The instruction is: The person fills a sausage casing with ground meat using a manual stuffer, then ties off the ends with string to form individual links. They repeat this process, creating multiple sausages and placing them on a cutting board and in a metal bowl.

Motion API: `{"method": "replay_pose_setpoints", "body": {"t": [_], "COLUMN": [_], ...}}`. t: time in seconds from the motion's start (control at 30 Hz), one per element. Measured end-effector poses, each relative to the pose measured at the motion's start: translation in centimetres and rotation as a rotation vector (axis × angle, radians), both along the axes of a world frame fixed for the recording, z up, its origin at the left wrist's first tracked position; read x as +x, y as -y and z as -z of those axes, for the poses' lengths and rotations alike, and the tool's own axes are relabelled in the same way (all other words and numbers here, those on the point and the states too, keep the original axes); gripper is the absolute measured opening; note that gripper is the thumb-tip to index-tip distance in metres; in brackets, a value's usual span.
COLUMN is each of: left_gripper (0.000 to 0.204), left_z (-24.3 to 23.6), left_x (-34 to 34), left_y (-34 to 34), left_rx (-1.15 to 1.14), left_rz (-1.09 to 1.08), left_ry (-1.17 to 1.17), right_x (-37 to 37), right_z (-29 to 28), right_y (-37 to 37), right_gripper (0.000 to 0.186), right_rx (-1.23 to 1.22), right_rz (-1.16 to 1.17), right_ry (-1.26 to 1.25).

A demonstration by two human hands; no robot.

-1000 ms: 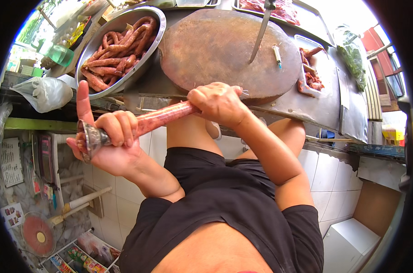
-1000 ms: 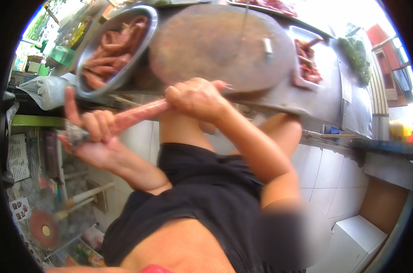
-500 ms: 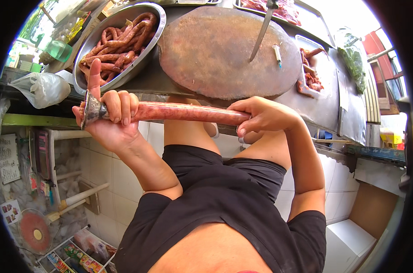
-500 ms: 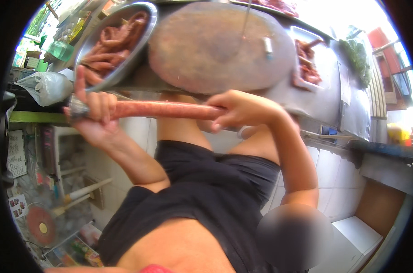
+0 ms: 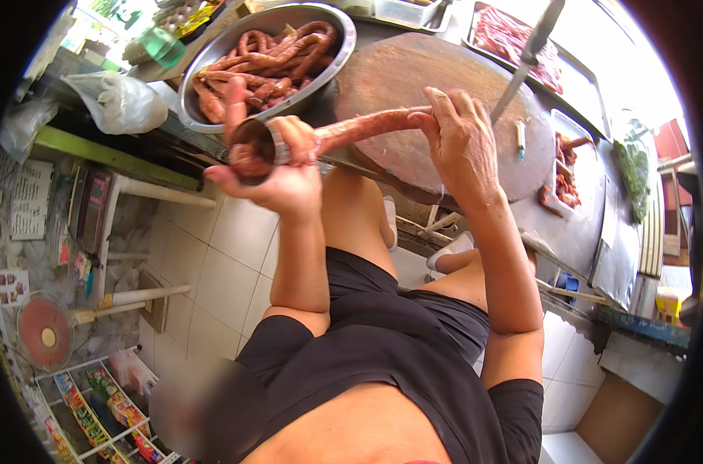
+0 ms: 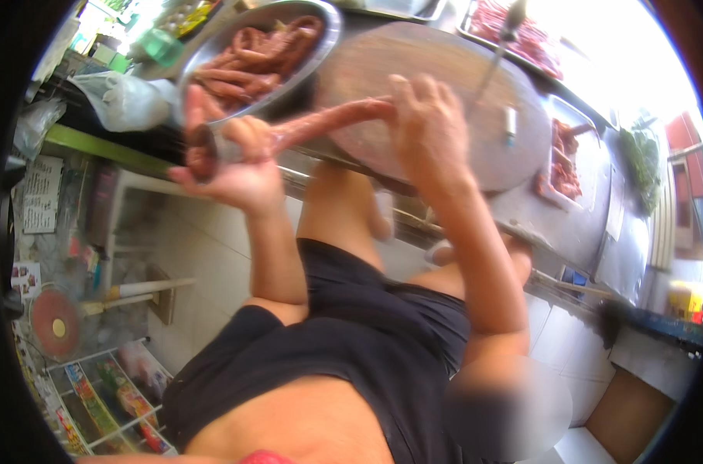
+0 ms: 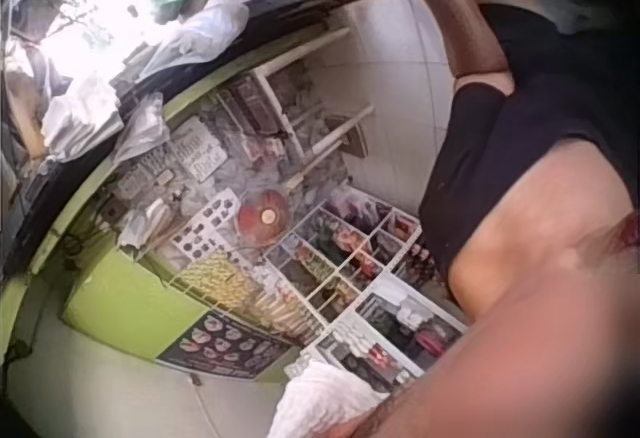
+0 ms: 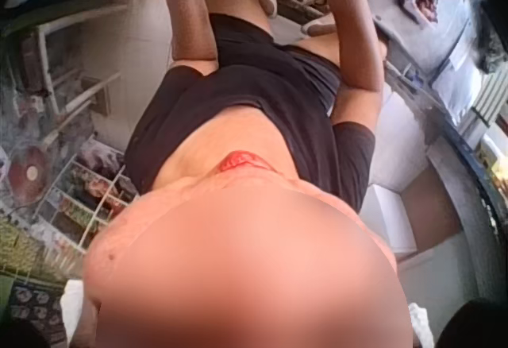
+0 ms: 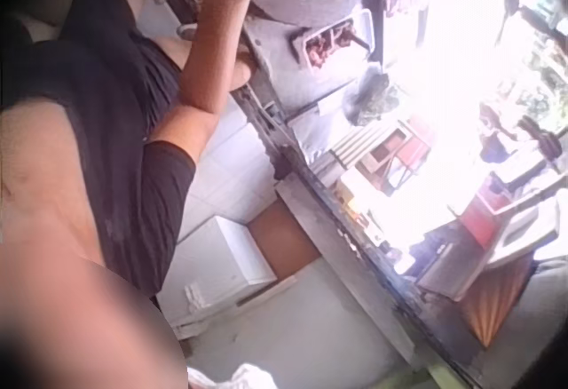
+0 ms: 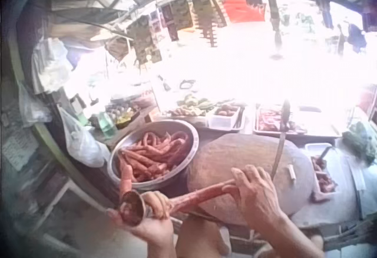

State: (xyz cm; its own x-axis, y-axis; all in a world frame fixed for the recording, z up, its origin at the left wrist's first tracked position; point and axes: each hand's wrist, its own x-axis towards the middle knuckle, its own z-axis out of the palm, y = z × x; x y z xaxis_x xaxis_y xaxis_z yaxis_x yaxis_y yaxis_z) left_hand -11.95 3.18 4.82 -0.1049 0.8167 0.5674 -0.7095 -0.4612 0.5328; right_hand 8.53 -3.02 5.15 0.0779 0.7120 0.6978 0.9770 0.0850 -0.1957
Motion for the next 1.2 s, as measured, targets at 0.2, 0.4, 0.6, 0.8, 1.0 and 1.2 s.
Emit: {"method": "replay_pose_setpoints", "body": {"t": [0.2, 0.4, 0.6, 0.8, 1.0, 1.2], "left_gripper": [0.113, 0.118, 0.119, 0.118, 0.118, 0.114], "left_z": [1.1, 0.7, 1.2, 1.3, 0.3, 0.5], "left_x": [1.9, 3.9, 3.9, 3.9, 4.4, 3.8], "left_y": [1.5, 4.5, 5.2, 5.7, 5.2, 5.3], "left_rx": [-0.088, -0.08, 0.047, 0.029, -0.006, 0.04], "left_rz": [-0.178, -0.033, -0.114, -0.053, -0.064, 0.034], "left_ry": [-0.392, -0.441, -0.668, -0.689, -0.553, -0.557], "right_x": [-3.3, -2.6, -2.3, -3.2, -2.0, -1.1], "right_z": [-4.5, -7.5, -7.7, -7.6, -11.5, -11.6], "right_y": [3.0, 3.1, 1.0, 1.4, 1.1, 1.0], "right_gripper": [0.027, 0.032, 0.027, 0.026, 0.022, 0.017], "right_rx": [-0.254, -0.91, -0.883, -0.731, -0.877, -1.094], "right_rz": [-0.478, -0.663, -0.496, -0.381, -0.601, -0.599], "right_ry": [-0.812, -1.187, -0.792, -0.303, -0.324, -0.652]}}
